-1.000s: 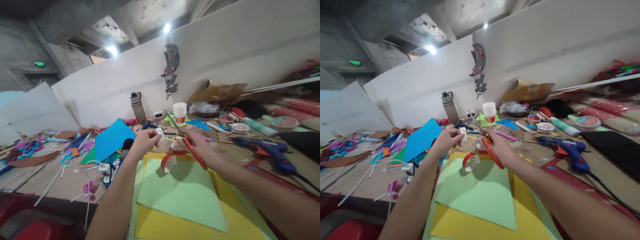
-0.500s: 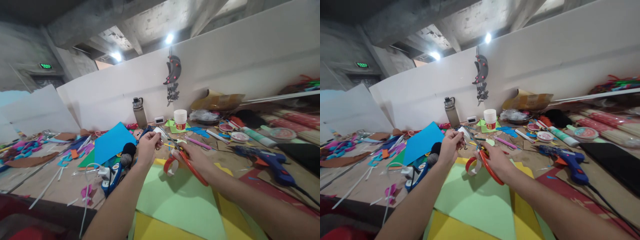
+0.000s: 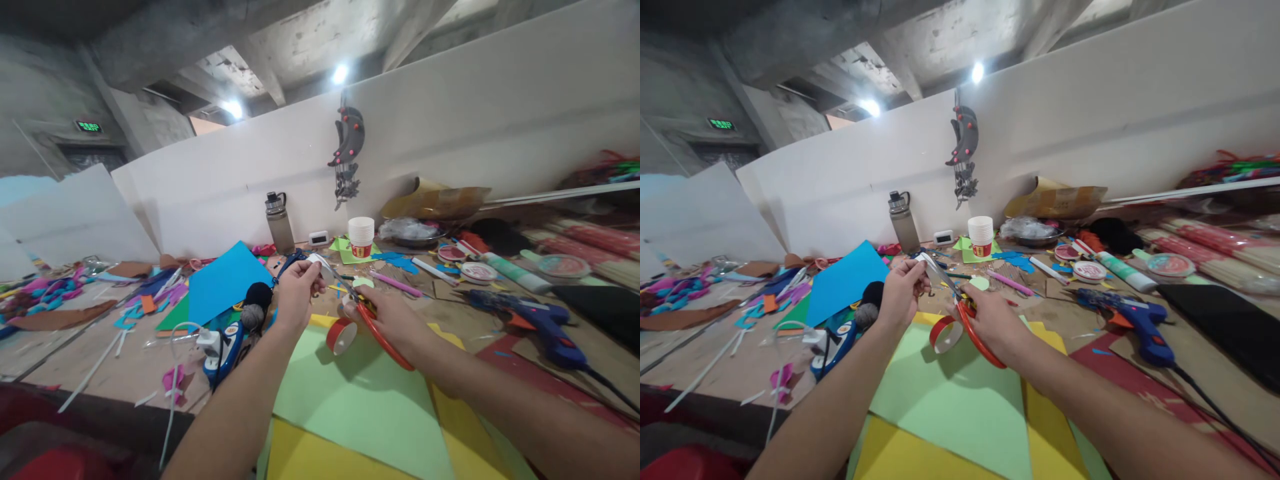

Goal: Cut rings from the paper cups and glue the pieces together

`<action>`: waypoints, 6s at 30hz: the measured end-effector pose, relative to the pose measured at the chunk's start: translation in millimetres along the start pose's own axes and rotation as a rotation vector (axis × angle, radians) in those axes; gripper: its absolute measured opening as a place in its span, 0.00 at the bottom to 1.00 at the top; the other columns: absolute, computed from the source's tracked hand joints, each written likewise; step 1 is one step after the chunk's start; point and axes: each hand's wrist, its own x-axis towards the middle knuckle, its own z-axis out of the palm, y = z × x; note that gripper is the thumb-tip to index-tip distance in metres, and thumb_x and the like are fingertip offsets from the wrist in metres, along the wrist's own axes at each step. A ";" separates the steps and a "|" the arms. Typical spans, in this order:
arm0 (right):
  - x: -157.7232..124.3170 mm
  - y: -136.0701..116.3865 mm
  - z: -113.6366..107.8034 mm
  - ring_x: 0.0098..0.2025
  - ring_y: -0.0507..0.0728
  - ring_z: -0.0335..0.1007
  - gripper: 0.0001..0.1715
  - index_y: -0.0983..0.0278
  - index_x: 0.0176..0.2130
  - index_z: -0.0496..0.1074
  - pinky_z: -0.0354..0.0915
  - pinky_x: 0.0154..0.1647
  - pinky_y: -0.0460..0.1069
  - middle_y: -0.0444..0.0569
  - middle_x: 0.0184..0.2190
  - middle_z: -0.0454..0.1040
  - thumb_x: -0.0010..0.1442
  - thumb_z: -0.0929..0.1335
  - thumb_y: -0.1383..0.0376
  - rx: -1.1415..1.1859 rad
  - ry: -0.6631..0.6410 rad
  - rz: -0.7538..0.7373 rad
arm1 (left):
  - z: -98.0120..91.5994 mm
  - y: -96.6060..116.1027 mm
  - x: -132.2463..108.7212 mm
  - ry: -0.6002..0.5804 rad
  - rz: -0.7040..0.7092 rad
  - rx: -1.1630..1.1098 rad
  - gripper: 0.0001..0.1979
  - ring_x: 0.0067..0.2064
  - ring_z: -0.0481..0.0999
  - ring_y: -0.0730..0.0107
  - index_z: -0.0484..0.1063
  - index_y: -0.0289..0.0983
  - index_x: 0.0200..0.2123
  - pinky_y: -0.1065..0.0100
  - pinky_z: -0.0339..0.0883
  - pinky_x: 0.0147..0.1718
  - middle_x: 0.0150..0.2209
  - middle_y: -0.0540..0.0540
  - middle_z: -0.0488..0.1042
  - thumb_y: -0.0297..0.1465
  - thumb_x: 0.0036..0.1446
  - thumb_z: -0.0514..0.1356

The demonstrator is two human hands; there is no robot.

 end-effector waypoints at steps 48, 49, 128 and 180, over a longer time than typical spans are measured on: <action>-1.9 -0.1 -2.3 0.41 0.64 0.74 0.24 0.63 0.59 0.64 0.60 0.32 0.51 0.60 0.46 0.75 0.65 0.61 0.60 -0.618 0.132 0.026 | 8.0 -3.5 -9.9 -0.022 -0.052 -0.157 0.16 0.23 0.73 0.77 0.72 0.33 0.30 0.73 0.64 0.24 0.24 0.51 0.74 0.38 0.42 0.70; -2.1 0.2 -2.5 0.41 0.65 0.74 0.25 0.63 0.59 0.64 0.60 0.32 0.51 0.60 0.46 0.75 0.65 0.61 0.60 -0.619 0.128 0.024 | 8.0 -3.3 -10.0 -0.021 -0.052 -0.154 0.16 0.23 0.73 0.77 0.72 0.33 0.30 0.73 0.64 0.24 0.24 0.51 0.73 0.38 0.42 0.70; -4.5 -6.3 -14.4 0.37 0.61 0.76 0.25 0.61 0.60 0.65 0.58 0.29 0.50 0.53 0.41 0.78 0.66 0.57 0.65 -0.792 0.133 -0.003 | 9.4 0.1 -10.7 0.090 0.067 0.017 0.16 0.27 0.78 0.69 0.72 0.33 0.26 0.71 0.70 0.27 0.25 0.46 0.77 0.39 0.43 0.70; -5.6 -5.7 -11.7 0.43 0.62 0.75 0.27 0.64 0.62 0.63 0.62 0.37 0.50 0.59 0.46 0.77 0.67 0.58 0.62 -0.738 0.096 0.072 | 7.2 -14.2 -7.2 0.023 0.071 0.056 0.14 0.28 0.75 0.73 0.71 0.34 0.26 0.68 0.70 0.33 0.25 0.48 0.75 0.40 0.47 0.67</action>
